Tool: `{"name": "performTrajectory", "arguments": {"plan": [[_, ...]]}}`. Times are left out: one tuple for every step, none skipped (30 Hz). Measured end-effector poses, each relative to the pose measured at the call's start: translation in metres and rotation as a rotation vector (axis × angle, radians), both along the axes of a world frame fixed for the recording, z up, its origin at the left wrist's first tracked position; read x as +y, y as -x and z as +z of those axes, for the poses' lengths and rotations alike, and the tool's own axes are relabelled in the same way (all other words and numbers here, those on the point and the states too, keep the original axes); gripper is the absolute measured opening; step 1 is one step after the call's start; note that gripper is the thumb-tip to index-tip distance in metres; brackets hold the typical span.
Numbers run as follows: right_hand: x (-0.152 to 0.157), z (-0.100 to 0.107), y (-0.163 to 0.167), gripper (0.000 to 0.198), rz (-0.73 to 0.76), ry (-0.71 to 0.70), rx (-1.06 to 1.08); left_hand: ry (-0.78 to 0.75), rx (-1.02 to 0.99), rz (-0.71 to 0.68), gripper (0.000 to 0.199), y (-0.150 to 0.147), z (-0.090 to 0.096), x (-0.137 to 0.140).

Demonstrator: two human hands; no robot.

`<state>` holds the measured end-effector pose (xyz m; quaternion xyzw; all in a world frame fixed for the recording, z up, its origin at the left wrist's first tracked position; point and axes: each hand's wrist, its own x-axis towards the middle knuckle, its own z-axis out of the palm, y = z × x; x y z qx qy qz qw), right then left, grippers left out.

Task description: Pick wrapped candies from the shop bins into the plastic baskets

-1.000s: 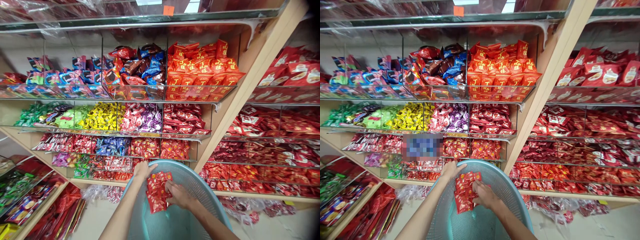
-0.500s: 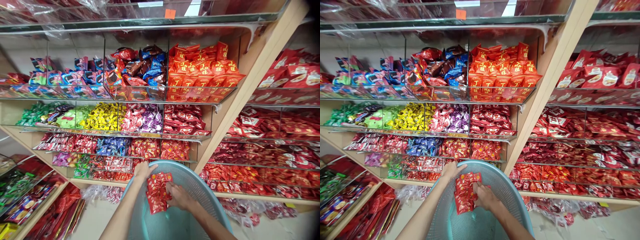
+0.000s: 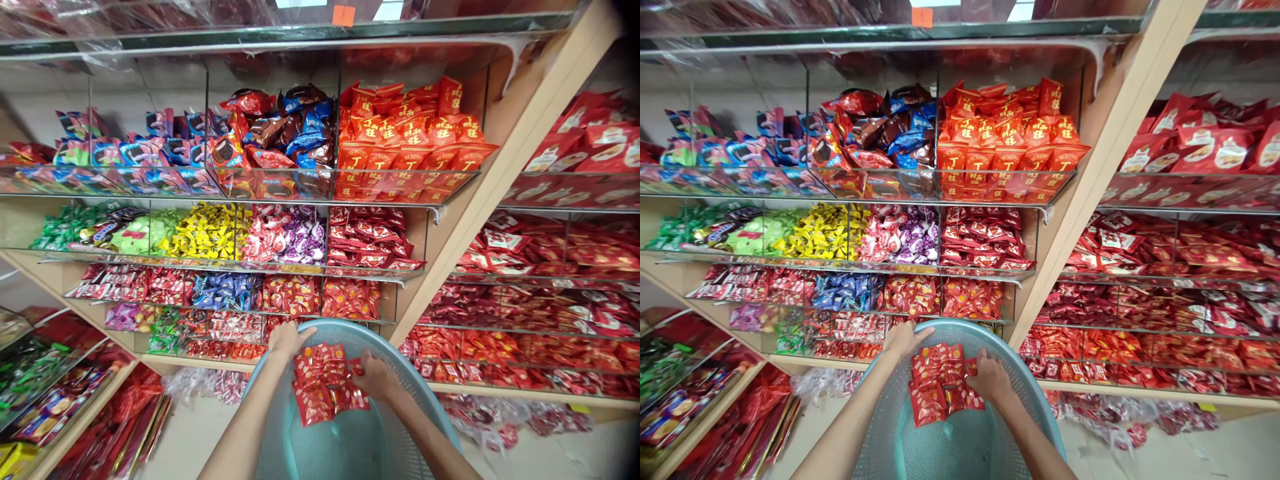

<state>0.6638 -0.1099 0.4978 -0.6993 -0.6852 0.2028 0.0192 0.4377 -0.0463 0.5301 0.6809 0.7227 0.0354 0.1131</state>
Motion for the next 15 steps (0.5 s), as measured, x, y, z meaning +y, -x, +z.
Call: {"name": "performTrajectory", "arguments": {"plan": [[-0.001, -0.001, 0.003, 0.039, -0.017, 0.01, -0.017, -0.003, 0.004, -0.001, 0.082, 0.0, 0.0, 0.0], [-0.001, -0.001, 0.006, 0.042, -0.031, 0.022, -0.023, -0.005, 0.007, -0.003, 0.083, 0.0, -0.001, 0.0], [-0.001, -0.002, 0.008, 0.045, -0.041, 0.032, -0.024, -0.007, 0.009, -0.003, 0.083, 0.001, -0.001, 0.0], [-0.001, -0.003, 0.01, 0.046, -0.046, 0.036, -0.025, -0.006, 0.009, -0.002, 0.084, 0.001, -0.001, 0.0], [-0.001, -0.005, 0.012, 0.047, -0.049, 0.038, -0.026, -0.002, 0.009, -0.002, 0.084, 0.001, -0.001, 0.0], [0.0, -0.007, 0.013, 0.047, -0.051, 0.042, -0.028, 0.001, 0.009, -0.002, 0.084, 0.001, -0.001, 0.0], [0.0, -0.009, 0.014, 0.047, -0.049, 0.045, -0.026, 0.005, 0.008, -0.001, 0.084, 0.0, 0.0, 0.0], [-0.001, -0.011, 0.015, 0.047, -0.043, 0.048, -0.023, 0.007, 0.01, 0.0, 0.083, 0.0, 0.0, 0.0], [-0.001, -0.012, 0.016, 0.047, -0.032, 0.051, -0.019, 0.007, 0.014, 0.0, 0.081, -0.001, 0.0, 0.0], [-0.001, -0.013, 0.015, 0.047, -0.017, 0.057, -0.016, 0.006, 0.019, -0.001, 0.08, -0.001, 0.001, 0.0], [-0.001, -0.013, 0.015, 0.047, -0.001, 0.062, -0.018, 0.002, 0.026, -0.002, 0.079, -0.002, 0.001, 0.0], [-0.001, -0.011, 0.013, 0.045, 0.011, 0.062, -0.025, -0.002, 0.033, -0.002, 0.079, -0.002, 0.001, -0.001], [0.001, -0.007, 0.009, 0.041, 0.019, 0.05, -0.034, -0.006, 0.036, -0.002, 0.078, -0.002, 0.001, -0.001], [0.004, -0.002, 0.005, 0.036, 0.023, 0.025, -0.042, -0.009, 0.037, -0.002, 0.078, -0.002, 0.0, -0.001], [0.009, 0.005, -0.001, 0.031, 0.023, -0.013, -0.043, -0.012, 0.033, -0.001, 0.078, -0.002, 0.0, -0.002]]}}
